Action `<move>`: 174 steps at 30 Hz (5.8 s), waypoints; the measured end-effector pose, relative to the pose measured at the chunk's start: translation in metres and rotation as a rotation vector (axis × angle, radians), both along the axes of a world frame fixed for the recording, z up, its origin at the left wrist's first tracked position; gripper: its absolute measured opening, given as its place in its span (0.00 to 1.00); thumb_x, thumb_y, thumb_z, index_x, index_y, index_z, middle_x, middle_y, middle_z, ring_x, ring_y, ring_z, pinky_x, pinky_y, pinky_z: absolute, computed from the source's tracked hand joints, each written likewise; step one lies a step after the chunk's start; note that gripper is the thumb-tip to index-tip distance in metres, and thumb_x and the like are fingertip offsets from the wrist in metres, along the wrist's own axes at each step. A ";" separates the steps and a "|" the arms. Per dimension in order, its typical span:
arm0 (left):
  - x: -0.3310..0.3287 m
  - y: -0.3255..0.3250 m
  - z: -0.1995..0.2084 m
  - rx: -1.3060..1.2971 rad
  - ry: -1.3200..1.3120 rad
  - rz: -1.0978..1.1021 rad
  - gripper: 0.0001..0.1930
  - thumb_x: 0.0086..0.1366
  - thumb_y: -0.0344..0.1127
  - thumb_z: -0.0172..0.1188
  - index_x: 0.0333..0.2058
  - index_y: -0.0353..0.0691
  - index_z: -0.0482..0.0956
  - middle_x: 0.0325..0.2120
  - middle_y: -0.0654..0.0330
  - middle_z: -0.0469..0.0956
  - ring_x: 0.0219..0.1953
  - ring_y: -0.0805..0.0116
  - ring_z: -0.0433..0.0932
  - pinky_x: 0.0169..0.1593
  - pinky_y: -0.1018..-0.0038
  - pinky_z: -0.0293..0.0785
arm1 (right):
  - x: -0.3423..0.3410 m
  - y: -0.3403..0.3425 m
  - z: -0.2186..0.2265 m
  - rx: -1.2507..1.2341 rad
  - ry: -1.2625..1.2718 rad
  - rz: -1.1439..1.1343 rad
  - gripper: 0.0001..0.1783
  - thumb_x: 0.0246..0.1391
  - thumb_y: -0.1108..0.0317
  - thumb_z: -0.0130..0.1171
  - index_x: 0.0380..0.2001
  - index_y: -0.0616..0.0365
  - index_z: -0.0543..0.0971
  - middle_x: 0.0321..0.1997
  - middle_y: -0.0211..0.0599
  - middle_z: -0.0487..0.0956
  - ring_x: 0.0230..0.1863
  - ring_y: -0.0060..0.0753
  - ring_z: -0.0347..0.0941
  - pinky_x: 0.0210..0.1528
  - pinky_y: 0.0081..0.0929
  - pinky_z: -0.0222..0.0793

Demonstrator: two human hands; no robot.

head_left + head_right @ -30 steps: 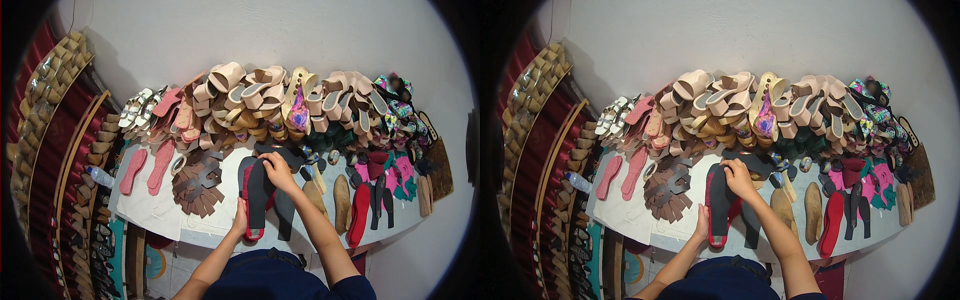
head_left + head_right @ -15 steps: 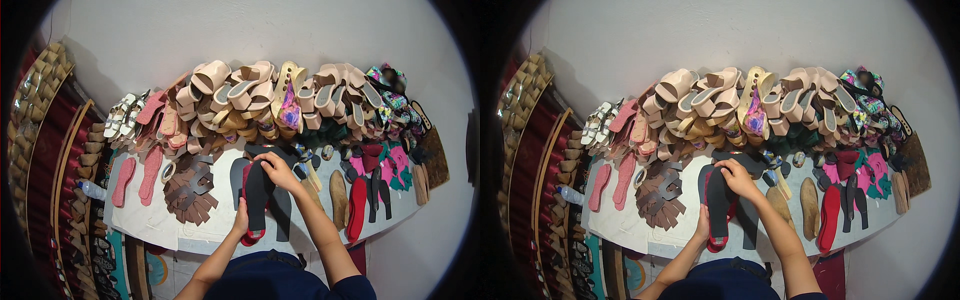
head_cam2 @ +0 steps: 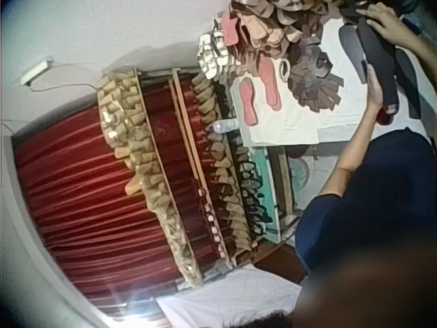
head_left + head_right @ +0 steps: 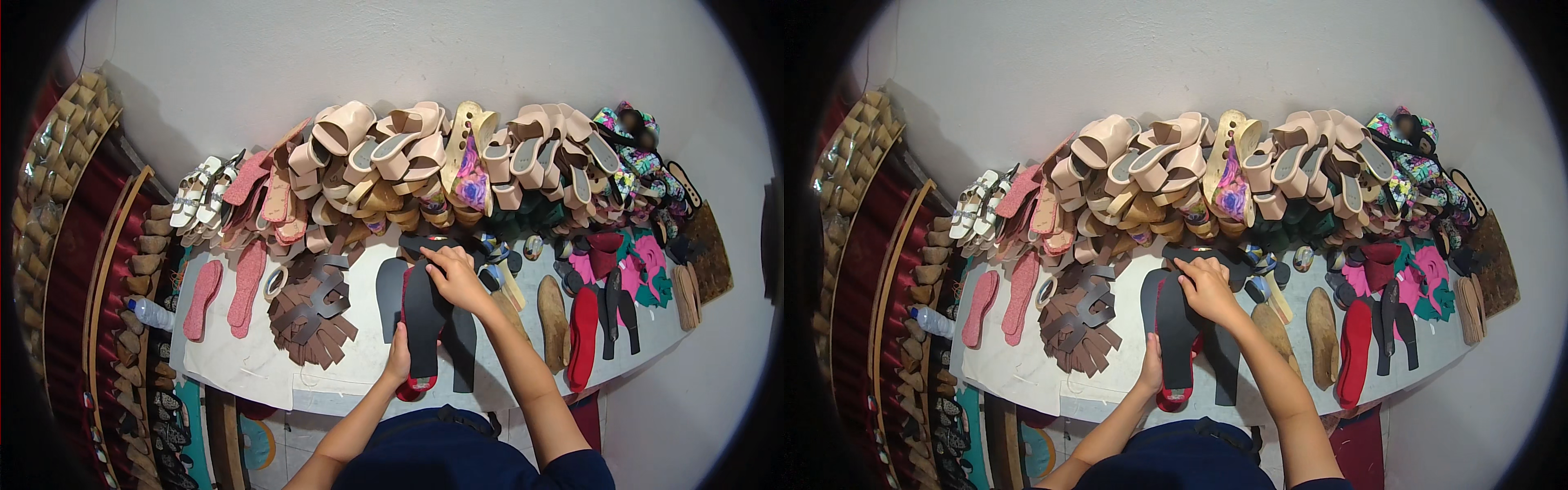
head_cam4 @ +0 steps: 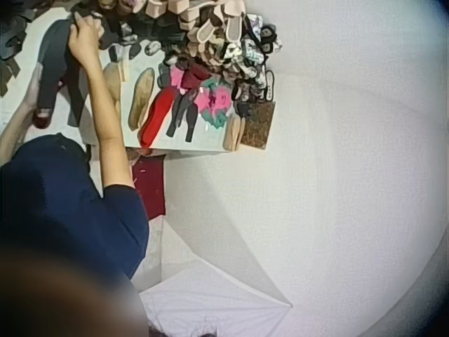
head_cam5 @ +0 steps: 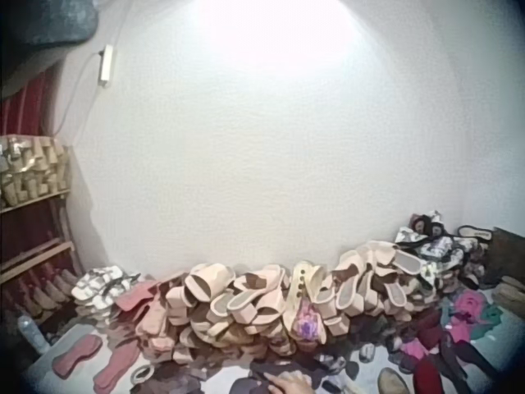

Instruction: Manually fitting shoe uppers onto wooden lasts and preparing them for sole attachment in a manufacturing setting.

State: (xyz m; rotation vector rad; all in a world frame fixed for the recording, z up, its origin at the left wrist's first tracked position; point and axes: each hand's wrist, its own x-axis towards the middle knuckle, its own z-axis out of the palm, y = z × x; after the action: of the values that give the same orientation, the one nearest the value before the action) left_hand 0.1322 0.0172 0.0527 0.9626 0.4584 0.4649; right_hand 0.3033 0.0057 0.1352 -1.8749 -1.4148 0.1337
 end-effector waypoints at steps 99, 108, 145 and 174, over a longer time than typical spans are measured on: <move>-0.015 -0.033 0.038 -0.208 0.009 -0.314 0.20 0.51 0.28 0.56 0.42 0.38 0.60 0.30 0.56 0.70 0.29 0.70 0.72 0.33 0.72 0.74 | 0.002 -0.023 0.015 -0.143 0.047 0.006 0.27 0.57 0.54 0.30 0.22 0.62 0.73 0.27 0.50 0.75 0.33 0.53 0.69 0.35 0.42 0.63; -0.015 -0.036 0.039 -0.240 0.012 -0.318 0.19 0.50 0.25 0.54 0.41 0.37 0.60 0.28 0.56 0.69 0.29 0.69 0.72 0.32 0.71 0.73 | -0.001 -0.022 0.010 -0.168 -0.063 -0.046 0.25 0.57 0.56 0.32 0.21 0.61 0.74 0.23 0.49 0.75 0.27 0.51 0.71 0.30 0.42 0.66; -0.018 -0.017 0.041 -0.552 -0.053 -0.544 0.43 0.29 0.13 0.39 0.51 0.49 0.50 0.31 0.54 0.60 0.27 0.70 0.64 0.31 0.72 0.66 | 0.028 -0.021 -0.032 0.013 0.453 -0.019 0.40 0.56 0.43 0.20 0.08 0.65 0.65 0.09 0.43 0.62 0.16 0.42 0.60 0.26 0.31 0.56; 0.023 -0.092 0.019 -1.350 -0.156 -0.733 0.20 0.28 0.22 0.49 0.27 0.39 0.59 0.21 0.64 0.58 0.26 0.75 0.60 0.33 0.80 0.56 | 0.074 -0.129 -0.051 -0.152 0.266 -0.240 0.26 0.55 0.51 0.38 0.19 0.63 0.73 0.15 0.44 0.71 0.19 0.38 0.69 0.26 0.30 0.62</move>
State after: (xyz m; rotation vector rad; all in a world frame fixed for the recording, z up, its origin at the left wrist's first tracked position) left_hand 0.1550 -0.0743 0.0716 -0.2582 0.1610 -0.4440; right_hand 0.3775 -0.1237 0.0843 -2.0481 -1.0172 0.3660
